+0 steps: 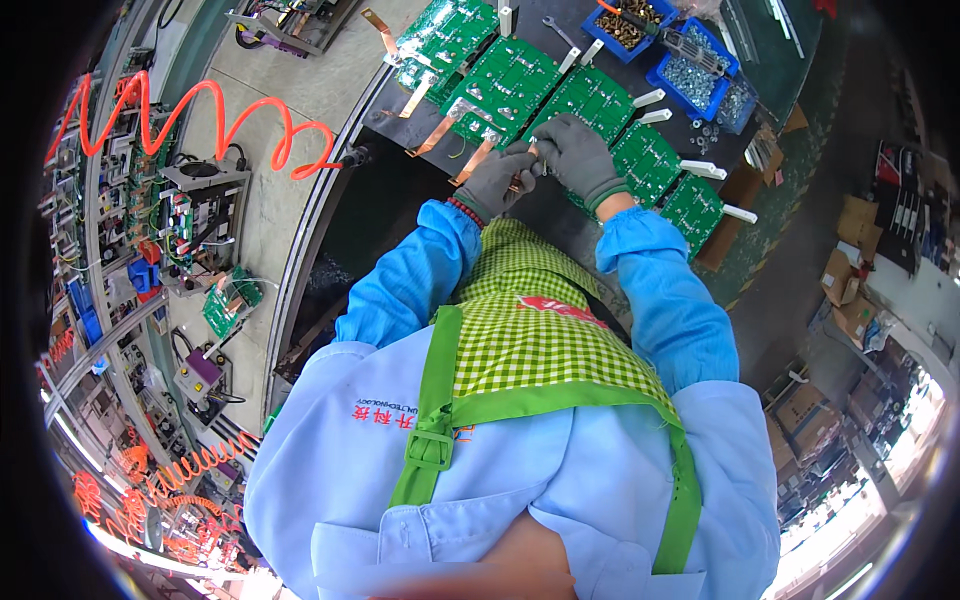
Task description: Manually assemble and inspect multiple green printed circuit boards on a workbench.
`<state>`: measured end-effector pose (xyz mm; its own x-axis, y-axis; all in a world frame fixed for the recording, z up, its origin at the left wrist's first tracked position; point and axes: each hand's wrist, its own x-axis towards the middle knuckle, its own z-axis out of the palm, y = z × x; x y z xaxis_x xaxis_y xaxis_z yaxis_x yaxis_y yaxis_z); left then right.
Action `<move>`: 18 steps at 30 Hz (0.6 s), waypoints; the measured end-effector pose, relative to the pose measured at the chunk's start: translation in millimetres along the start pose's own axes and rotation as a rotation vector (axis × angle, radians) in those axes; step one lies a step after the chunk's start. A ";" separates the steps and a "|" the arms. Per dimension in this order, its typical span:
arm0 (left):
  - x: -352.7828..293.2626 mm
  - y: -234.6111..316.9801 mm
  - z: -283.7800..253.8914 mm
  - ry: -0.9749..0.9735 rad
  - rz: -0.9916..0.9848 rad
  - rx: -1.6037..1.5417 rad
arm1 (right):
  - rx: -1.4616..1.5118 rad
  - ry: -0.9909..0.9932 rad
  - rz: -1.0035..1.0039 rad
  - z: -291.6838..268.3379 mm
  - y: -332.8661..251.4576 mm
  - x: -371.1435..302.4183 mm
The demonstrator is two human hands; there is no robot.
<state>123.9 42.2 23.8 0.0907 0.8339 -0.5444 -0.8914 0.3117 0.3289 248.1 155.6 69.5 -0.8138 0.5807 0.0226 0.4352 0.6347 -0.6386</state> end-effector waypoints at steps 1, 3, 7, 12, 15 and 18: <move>1.3 -0.7 1.3 0.000 0.005 -0.003 | -0.002 -0.003 -0.005 -0.5 0.7 -0.6; 1.3 -1.8 1.0 -0.024 0.045 0.098 | -0.081 0.008 0.097 2.7 -2.0 -1.3; 1.2 -5.7 -5.2 -0.223 0.243 0.288 | -0.240 -0.011 0.183 3.0 -15.5 0.5; -1.5 0.3 -1.0 -0.056 0.061 0.078 | 0.148 0.056 0.158 -9.2 -28.3 -2.4; -0.1 -1.5 -2.8 -0.060 0.050 0.006 | -0.002 0.097 0.004 -4.6 -10.7 -9.8; 0.1 -0.6 -1.9 -0.015 0.027 -0.018 | -0.116 0.007 0.173 -7.3 -9.4 -10.4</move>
<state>123.6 41.3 22.0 0.0736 0.8488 -0.5236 -0.9016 0.2811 0.3289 255.3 147.4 80.8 -0.7209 0.6891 -0.0743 0.6098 0.5798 -0.5403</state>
